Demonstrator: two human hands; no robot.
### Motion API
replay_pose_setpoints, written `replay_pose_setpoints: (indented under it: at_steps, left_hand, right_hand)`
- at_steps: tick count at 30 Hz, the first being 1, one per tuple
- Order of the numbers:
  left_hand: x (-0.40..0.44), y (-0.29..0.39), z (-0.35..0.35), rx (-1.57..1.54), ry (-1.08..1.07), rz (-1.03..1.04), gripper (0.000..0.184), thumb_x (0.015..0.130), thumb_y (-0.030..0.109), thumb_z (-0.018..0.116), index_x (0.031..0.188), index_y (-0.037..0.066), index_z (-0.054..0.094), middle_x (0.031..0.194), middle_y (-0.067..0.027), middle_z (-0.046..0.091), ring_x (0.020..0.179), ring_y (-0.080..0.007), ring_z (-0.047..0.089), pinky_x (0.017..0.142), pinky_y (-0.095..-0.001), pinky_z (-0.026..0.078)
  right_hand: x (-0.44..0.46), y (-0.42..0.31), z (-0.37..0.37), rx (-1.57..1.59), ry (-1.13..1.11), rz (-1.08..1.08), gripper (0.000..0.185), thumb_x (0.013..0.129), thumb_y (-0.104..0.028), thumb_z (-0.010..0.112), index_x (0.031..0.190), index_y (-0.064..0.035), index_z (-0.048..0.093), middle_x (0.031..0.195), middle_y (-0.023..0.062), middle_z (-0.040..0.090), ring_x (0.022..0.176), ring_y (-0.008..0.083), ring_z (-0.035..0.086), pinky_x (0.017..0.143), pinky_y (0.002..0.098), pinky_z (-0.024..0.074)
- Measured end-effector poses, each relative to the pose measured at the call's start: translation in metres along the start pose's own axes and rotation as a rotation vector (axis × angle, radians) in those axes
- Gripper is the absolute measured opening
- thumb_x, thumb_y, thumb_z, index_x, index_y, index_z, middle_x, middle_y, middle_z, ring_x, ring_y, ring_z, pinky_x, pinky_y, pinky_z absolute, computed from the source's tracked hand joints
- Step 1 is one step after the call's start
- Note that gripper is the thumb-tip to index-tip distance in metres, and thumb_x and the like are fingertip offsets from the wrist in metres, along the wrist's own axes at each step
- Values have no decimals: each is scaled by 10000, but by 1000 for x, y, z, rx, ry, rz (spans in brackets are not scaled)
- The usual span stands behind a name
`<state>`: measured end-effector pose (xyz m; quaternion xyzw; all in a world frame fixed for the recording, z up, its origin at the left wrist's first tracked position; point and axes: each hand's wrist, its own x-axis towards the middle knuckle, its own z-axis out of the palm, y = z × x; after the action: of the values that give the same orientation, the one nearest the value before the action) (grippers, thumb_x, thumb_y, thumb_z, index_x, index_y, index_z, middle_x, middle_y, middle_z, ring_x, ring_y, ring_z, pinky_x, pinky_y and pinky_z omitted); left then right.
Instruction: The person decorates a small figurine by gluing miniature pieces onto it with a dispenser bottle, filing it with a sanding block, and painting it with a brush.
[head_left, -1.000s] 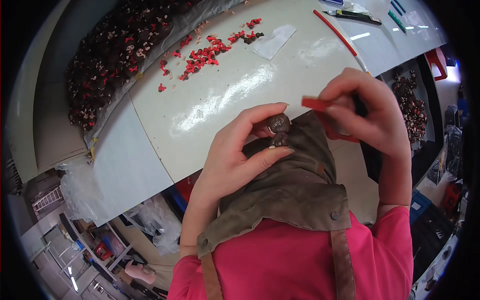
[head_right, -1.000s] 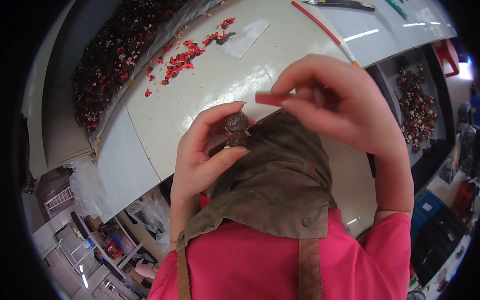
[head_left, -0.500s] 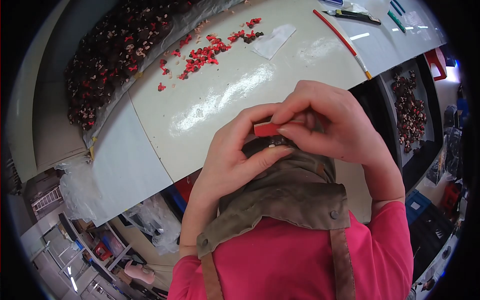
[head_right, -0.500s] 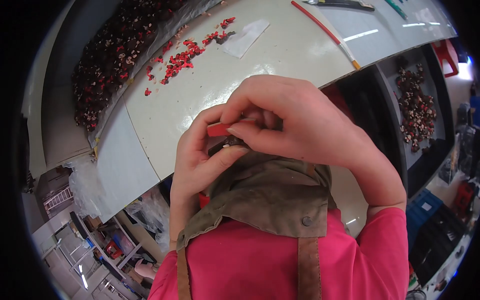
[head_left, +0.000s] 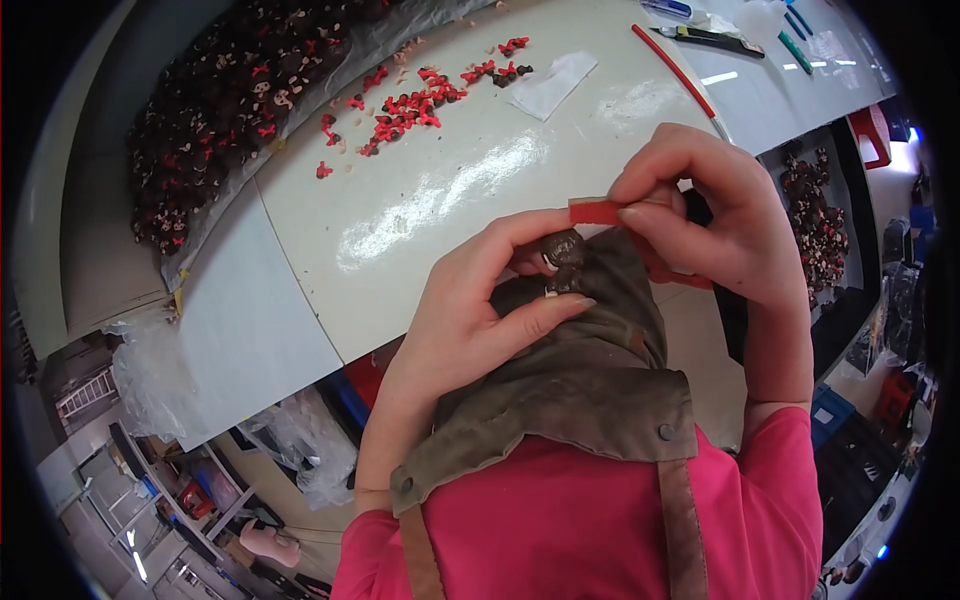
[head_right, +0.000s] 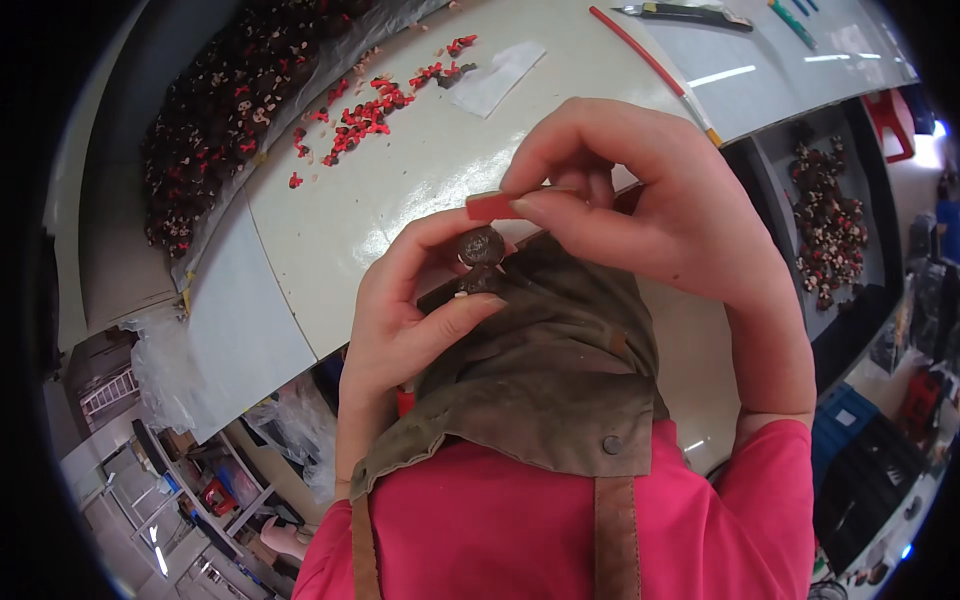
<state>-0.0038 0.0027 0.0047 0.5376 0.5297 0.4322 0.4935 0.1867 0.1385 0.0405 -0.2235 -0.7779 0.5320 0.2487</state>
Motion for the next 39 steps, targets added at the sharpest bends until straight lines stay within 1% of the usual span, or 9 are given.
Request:
replay_pose_setpoints:
  at_steps: [4,7,10,17,19,24,27,34,39]
  left_hand:
    - [-1,5,0,10,9,-11,570,807,76,748,1296,-23,472,1212,-89,577,1091,-157,578,947,-297,451]
    - [1,-5,6,-140,86,75,538,774,133,778,1252,44,549,1064,-73,631,868,-152,608,794,-276,493]
    - [0,3,-2,-22,-24,-1,561,803,62,744,1288,-26,476,1230,-107,568,1103,-175,575,953,-311,452]
    - [1,-5,5,-122,80,60,540,777,122,775,1259,35,547,1093,-63,622,917,-140,599,814,-274,490]
    - [-1,-2,7,-209,112,48,538,781,114,772,1263,35,546,1118,-63,617,935,-137,597,818,-271,486]
    - [-3,-7,0,-176,84,34,548,794,87,760,1283,25,520,1149,-77,622,1004,-136,599,858,-265,466]
    - [-4,-2,0,-232,70,-22,581,803,79,739,1310,-6,470,1188,-129,593,1063,-179,580,933,-312,448]
    - [-2,-4,4,-254,98,31,550,804,74,753,1291,17,504,1168,-71,620,1038,-130,592,879,-271,461]
    - [-2,-6,7,-271,132,78,555,812,67,745,1299,-2,487,1226,-80,576,1045,-141,590,886,-283,464]
  right_hand:
    - [3,1,15,124,-16,-89,123,796,-12,680,913,-42,657,733,-25,574,646,37,485,551,200,385]
    - [3,4,18,-61,-151,-101,116,798,-16,682,910,-39,657,738,-28,579,647,37,486,548,199,384]
    - [-1,1,-3,-74,-189,-28,120,799,-13,682,911,-47,660,754,-31,589,646,30,477,542,199,376]
    - [3,3,12,115,-22,-139,131,810,-15,695,929,-53,655,782,-29,601,639,39,478,561,199,385]
    - [0,-1,19,-17,-167,4,190,746,44,707,905,-32,636,833,31,601,723,119,563,634,241,433]
    - [-13,3,-10,81,-160,263,227,817,12,665,1032,-12,600,820,-16,563,746,33,518,608,200,389]
    - [-19,18,-5,319,88,100,239,872,-58,661,1104,-31,611,773,-61,517,631,-3,434,539,158,332]
    - [-20,14,9,341,63,155,230,883,-63,650,1107,-27,614,819,-48,573,714,11,506,654,169,388]
    - [-13,18,30,216,26,-19,209,856,-59,665,1062,-59,628,823,-16,620,699,37,528,629,200,421]
